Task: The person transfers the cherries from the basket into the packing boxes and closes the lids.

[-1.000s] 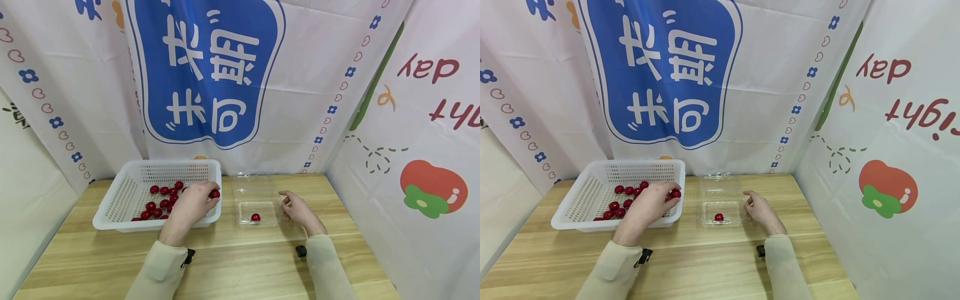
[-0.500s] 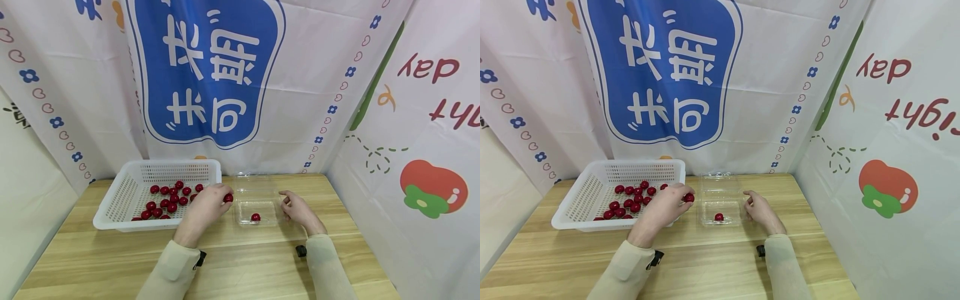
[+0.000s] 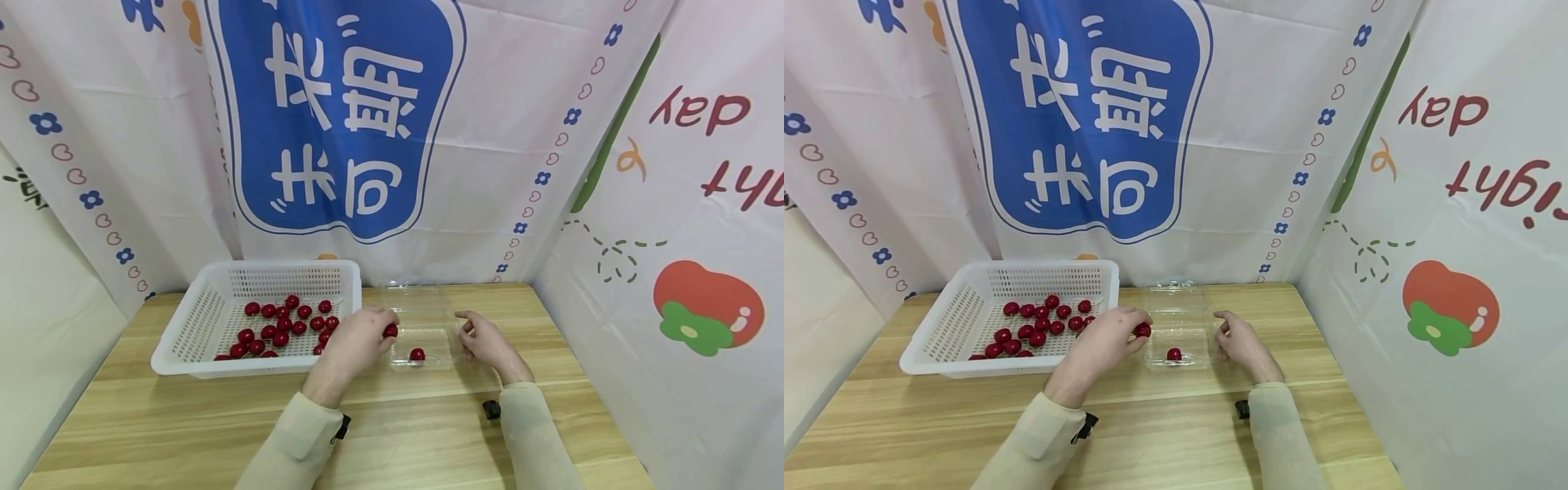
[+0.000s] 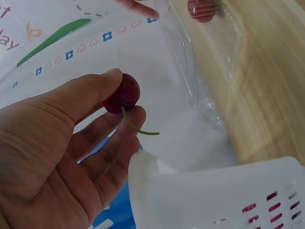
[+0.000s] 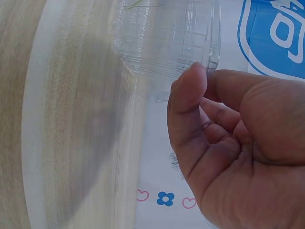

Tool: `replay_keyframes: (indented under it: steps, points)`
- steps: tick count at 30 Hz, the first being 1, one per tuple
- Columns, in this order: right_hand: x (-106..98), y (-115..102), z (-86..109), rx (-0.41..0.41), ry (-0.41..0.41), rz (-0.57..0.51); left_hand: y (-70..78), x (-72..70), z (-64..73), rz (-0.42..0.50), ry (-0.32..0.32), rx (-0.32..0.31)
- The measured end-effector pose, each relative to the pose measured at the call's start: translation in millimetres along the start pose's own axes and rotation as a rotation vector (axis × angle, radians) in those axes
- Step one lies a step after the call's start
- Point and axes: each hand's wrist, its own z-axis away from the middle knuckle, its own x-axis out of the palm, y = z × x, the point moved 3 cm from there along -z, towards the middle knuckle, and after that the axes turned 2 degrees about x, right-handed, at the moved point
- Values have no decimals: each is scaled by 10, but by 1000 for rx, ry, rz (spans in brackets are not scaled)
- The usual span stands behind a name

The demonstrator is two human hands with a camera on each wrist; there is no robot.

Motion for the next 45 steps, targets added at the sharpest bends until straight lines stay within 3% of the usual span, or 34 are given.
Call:
replay_keyframes:
  steps: [15, 25, 32, 38, 45]
  points:
    - [5, 12, -9, 4, 3, 7, 155, 291, -49, -15, -27, 40]
    - [1, 10, -18, 0, 6, 7, 184, 490, -95, -78, -94, 40]
    - [4, 11, -38, -3, 9, 18, 175, 578, -125, -113, -90, 65]
    - [12, -3, -31, -16, 5, 21, 196, 548, -116, -112, -83, 64]
    - [12, -6, -15, -20, 8, 18, 219, 346, -39, -63, -44, 54]
